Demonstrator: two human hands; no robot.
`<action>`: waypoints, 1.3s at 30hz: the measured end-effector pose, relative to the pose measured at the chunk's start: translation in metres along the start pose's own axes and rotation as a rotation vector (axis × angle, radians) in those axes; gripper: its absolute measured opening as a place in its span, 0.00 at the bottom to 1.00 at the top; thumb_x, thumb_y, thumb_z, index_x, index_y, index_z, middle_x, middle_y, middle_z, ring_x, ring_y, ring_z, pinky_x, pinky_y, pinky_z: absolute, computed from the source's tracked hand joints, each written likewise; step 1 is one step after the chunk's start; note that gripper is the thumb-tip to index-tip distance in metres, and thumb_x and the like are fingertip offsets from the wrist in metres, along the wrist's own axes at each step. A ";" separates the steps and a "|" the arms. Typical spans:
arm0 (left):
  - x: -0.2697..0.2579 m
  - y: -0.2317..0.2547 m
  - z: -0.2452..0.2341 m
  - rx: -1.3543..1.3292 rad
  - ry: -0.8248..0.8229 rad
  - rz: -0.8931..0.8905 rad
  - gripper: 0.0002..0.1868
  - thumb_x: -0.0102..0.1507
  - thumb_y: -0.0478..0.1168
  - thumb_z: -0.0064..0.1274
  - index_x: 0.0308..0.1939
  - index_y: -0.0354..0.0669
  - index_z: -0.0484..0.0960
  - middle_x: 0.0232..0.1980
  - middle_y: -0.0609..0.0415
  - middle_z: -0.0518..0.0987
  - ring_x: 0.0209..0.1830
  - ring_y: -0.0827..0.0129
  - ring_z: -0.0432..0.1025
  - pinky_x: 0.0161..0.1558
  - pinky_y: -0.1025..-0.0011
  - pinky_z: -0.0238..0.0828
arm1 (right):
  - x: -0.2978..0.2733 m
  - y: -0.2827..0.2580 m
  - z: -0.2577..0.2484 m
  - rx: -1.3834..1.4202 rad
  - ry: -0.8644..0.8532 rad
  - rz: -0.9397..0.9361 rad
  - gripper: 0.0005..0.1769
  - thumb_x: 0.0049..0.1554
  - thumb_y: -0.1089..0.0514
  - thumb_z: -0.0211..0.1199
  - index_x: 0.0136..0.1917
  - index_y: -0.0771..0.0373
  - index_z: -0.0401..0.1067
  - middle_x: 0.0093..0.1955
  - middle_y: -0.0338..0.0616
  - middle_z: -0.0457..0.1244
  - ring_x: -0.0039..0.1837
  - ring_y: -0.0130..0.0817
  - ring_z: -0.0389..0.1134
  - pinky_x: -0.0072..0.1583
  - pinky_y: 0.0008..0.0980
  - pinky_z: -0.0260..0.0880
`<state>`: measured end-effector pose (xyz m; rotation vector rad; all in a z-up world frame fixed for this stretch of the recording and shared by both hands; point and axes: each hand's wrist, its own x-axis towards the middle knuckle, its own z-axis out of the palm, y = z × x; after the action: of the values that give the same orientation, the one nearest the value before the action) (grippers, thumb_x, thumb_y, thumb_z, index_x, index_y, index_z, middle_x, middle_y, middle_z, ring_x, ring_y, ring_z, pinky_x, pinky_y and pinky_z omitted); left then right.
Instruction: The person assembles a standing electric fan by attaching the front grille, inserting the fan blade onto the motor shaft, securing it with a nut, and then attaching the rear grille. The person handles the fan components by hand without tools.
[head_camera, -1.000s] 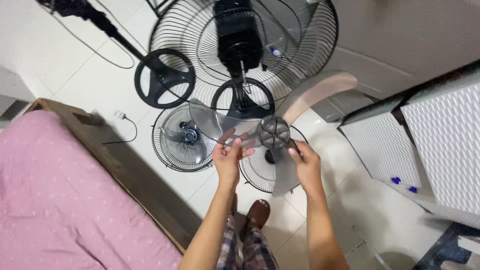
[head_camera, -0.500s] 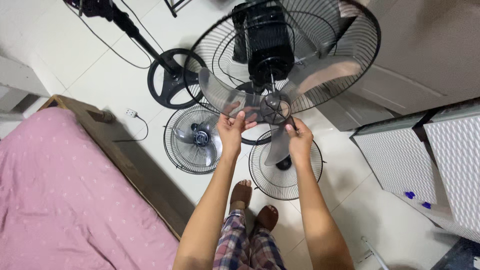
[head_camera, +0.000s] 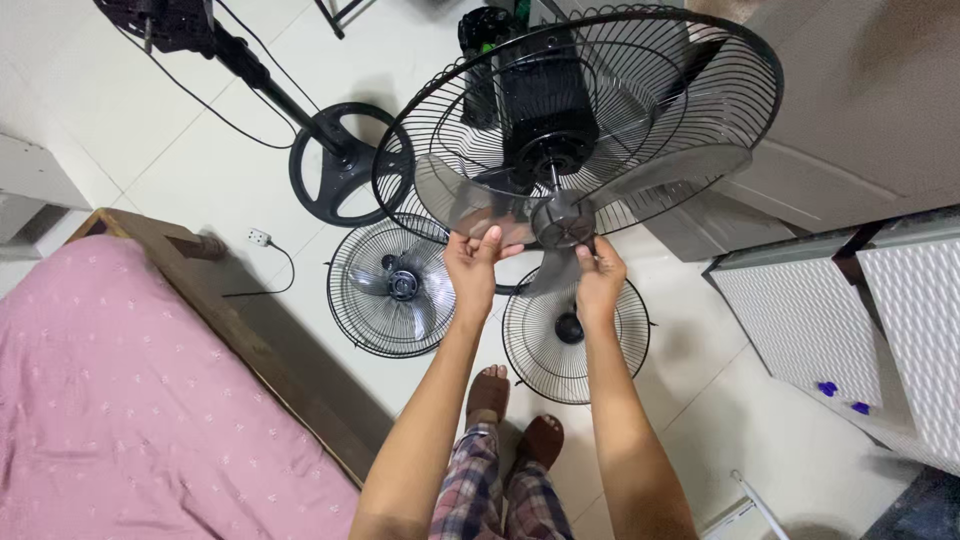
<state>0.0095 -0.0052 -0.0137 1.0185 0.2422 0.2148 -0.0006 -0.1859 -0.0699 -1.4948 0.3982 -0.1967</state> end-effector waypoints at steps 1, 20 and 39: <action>0.000 0.001 0.000 0.020 0.008 -0.015 0.13 0.68 0.29 0.51 0.57 0.29 0.72 0.34 0.55 0.76 0.29 0.77 0.71 0.42 0.62 0.85 | 0.001 0.002 0.001 -0.017 0.000 -0.010 0.10 0.60 0.72 0.61 0.55 0.68 0.75 0.47 0.33 0.67 0.48 0.22 0.63 0.54 0.22 0.63; 0.014 -0.007 0.006 0.039 0.031 0.092 0.12 0.68 0.30 0.52 0.55 0.28 0.74 0.47 0.45 0.83 0.41 0.66 0.81 0.44 0.64 0.85 | 0.041 0.002 0.017 -0.301 -0.057 -0.100 0.16 0.57 0.75 0.57 0.56 0.67 0.75 0.48 0.41 0.70 0.50 0.28 0.68 0.56 0.27 0.66; 0.007 0.078 -0.012 0.878 0.238 0.381 0.32 0.66 0.47 0.64 0.69 0.35 0.72 0.54 0.44 0.69 0.51 0.64 0.65 0.56 0.65 0.68 | 0.042 -0.042 0.035 0.074 -0.406 -0.009 0.62 0.44 0.57 0.82 0.77 0.64 0.41 0.69 0.49 0.58 0.71 0.37 0.62 0.73 0.34 0.63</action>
<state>0.0073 0.0458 0.0463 1.9159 0.3701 0.6100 0.0563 -0.1725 -0.0328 -1.4222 0.0568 0.0861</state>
